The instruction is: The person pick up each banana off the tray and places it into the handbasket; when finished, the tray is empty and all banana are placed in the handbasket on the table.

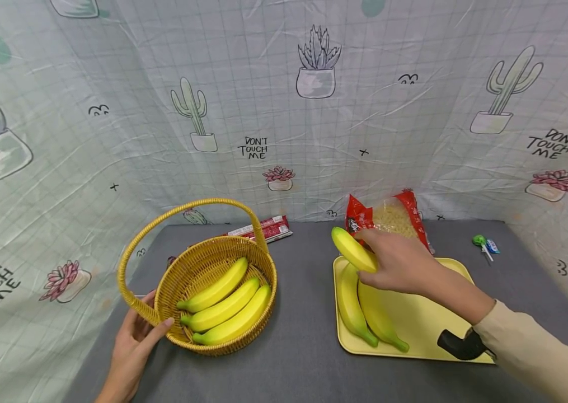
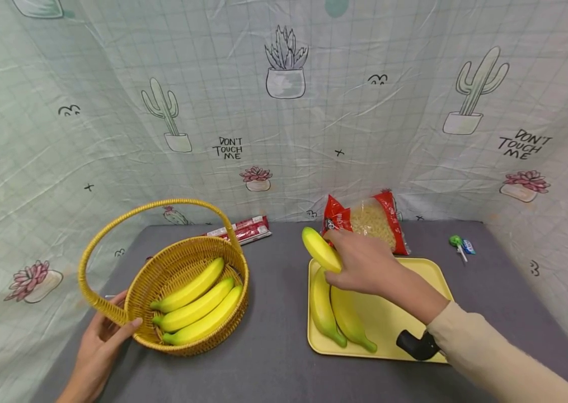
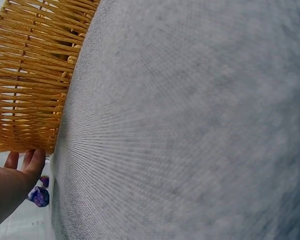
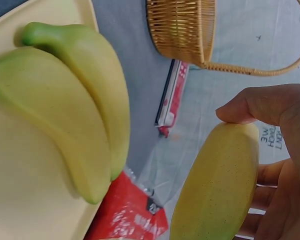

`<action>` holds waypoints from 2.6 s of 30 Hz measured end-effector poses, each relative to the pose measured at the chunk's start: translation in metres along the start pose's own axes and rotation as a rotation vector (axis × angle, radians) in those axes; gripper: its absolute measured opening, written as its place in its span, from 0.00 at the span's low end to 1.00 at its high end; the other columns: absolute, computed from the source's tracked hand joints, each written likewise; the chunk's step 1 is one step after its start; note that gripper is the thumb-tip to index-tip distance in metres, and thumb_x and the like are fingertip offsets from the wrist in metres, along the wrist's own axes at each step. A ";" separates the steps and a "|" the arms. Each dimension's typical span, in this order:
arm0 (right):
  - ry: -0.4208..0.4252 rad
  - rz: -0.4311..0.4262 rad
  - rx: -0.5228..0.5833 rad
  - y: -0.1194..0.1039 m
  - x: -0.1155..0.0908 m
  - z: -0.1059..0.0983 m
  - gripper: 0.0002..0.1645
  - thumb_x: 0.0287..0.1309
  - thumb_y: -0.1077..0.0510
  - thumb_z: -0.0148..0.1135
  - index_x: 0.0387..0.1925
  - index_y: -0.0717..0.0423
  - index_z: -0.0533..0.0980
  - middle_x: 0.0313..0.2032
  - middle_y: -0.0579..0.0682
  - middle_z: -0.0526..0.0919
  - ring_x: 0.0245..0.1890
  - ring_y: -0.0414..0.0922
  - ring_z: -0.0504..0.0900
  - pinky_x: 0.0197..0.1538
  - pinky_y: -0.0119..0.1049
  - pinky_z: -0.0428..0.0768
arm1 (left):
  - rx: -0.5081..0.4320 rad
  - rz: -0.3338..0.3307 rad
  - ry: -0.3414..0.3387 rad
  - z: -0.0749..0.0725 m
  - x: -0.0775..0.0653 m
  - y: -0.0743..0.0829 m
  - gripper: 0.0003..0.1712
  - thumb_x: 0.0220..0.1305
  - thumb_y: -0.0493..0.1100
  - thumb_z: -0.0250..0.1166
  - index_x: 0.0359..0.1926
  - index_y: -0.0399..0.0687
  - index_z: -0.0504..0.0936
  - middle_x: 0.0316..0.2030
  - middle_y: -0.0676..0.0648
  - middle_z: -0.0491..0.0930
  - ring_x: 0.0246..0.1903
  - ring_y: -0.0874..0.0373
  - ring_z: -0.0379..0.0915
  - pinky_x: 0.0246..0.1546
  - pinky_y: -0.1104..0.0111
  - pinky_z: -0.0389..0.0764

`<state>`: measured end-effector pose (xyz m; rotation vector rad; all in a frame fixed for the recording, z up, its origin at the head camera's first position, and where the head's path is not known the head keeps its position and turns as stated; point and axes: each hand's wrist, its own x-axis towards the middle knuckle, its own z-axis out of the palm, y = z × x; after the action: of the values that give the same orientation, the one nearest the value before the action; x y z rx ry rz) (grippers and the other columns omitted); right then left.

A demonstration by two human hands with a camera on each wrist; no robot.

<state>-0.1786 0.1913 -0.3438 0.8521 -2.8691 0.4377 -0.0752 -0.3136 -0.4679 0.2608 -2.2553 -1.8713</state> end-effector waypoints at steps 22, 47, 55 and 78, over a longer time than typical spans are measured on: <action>-0.053 -0.089 -0.013 -0.039 0.034 -0.008 0.31 0.50 0.46 0.77 0.55 0.49 0.79 0.36 0.40 0.77 0.27 0.39 0.73 0.24 0.38 0.73 | -0.027 -0.004 -0.003 0.001 0.000 -0.002 0.42 0.76 0.39 0.69 0.83 0.55 0.59 0.78 0.38 0.58 0.63 0.67 0.67 0.52 0.80 0.76; -0.060 -0.255 -0.021 -0.080 0.062 -0.010 0.31 0.52 0.45 0.75 0.58 0.48 0.78 0.37 0.38 0.76 0.27 0.39 0.72 0.23 0.38 0.71 | 0.002 -0.007 -0.002 0.001 0.001 0.002 0.42 0.75 0.42 0.69 0.83 0.57 0.60 0.78 0.37 0.58 0.62 0.68 0.68 0.52 0.80 0.76; -0.101 -0.287 -0.040 -0.092 0.072 -0.010 0.32 0.54 0.45 0.73 0.60 0.45 0.78 0.38 0.37 0.75 0.28 0.39 0.73 0.24 0.38 0.72 | -0.023 -0.037 -0.004 0.001 0.001 0.001 0.43 0.76 0.41 0.69 0.83 0.55 0.58 0.78 0.38 0.57 0.63 0.66 0.67 0.51 0.81 0.76; -0.244 -0.427 -0.135 -0.132 0.101 -0.002 0.36 0.57 0.43 0.72 0.66 0.46 0.74 0.50 0.41 0.79 0.38 0.39 0.76 0.29 0.38 0.77 | -0.004 -0.039 0.011 0.001 0.000 0.001 0.43 0.75 0.42 0.70 0.83 0.53 0.58 0.77 0.39 0.59 0.62 0.67 0.68 0.51 0.81 0.75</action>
<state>-0.1907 0.0342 -0.2909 1.5345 -2.7597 0.0959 -0.0759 -0.3127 -0.4672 0.3159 -2.2554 -1.8887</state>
